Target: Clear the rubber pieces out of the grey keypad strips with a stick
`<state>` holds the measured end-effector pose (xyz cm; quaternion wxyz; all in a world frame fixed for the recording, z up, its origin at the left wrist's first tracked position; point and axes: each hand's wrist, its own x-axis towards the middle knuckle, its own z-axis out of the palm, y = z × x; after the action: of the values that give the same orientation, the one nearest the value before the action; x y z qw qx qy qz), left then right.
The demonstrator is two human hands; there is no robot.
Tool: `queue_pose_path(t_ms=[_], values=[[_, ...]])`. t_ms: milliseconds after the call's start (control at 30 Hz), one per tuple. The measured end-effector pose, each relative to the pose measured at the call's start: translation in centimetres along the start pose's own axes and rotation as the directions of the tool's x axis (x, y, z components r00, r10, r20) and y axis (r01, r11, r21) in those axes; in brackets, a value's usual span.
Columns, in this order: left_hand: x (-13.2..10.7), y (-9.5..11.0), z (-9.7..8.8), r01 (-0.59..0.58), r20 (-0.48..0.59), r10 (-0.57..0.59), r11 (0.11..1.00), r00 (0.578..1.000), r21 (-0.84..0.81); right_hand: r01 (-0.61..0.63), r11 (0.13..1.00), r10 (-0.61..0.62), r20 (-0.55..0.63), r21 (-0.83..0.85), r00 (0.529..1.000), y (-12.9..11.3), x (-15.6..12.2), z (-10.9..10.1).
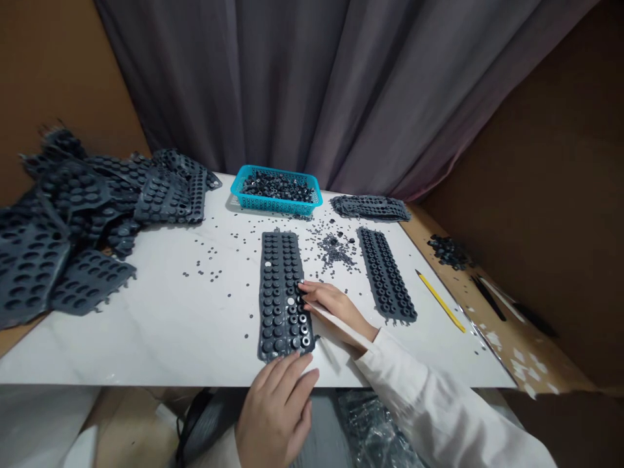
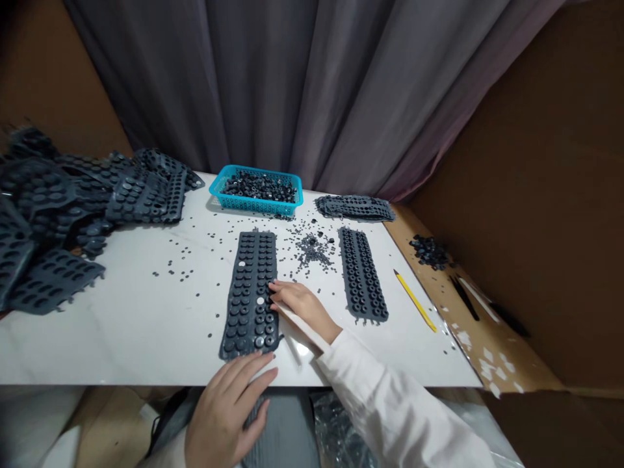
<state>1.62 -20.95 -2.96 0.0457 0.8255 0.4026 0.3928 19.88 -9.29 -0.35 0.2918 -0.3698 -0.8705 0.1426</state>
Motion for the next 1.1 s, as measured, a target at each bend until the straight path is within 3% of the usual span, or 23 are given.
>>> queue_pose_path(t_ms=[133,267,367,433,600,1100], values=[[0.5,0.1,-0.6,0.039,-0.009,-0.038,0.998,0.999,0.048,0.193,0.953,-0.171,0.110,-0.235,0.979,0.6,0.7,-0.5],[0.5,-0.2,-0.6,0.017,0.018,-0.019,0.997,1.000,0.070,0.120,0.957,-0.117,0.027,-0.263,0.993,1.6,1.3,-1.1],[0.2,-0.5,-0.4,0.003,0.024,-0.005,0.998,1.000,0.058,-0.051,0.984,0.033,-0.109,-0.169,0.994,1.9,1.7,-1.5],[0.1,-0.6,-0.2,0.002,0.024,-0.003,0.999,1.000,0.040,-0.127,0.992,0.123,-0.139,-0.017,0.983,1.8,1.8,-1.4],[0.1,-0.6,-0.1,0.009,0.011,-0.009,1.000,1.000,0.006,-0.123,0.944,0.150,-0.068,0.307,0.986,1.3,1.8,-0.4],[-0.4,-0.8,0.6,0.026,0.037,-0.025,0.999,0.999,-0.023,-0.098,0.953,0.123,-0.071,0.286,0.990,2.1,2.2,0.1]])
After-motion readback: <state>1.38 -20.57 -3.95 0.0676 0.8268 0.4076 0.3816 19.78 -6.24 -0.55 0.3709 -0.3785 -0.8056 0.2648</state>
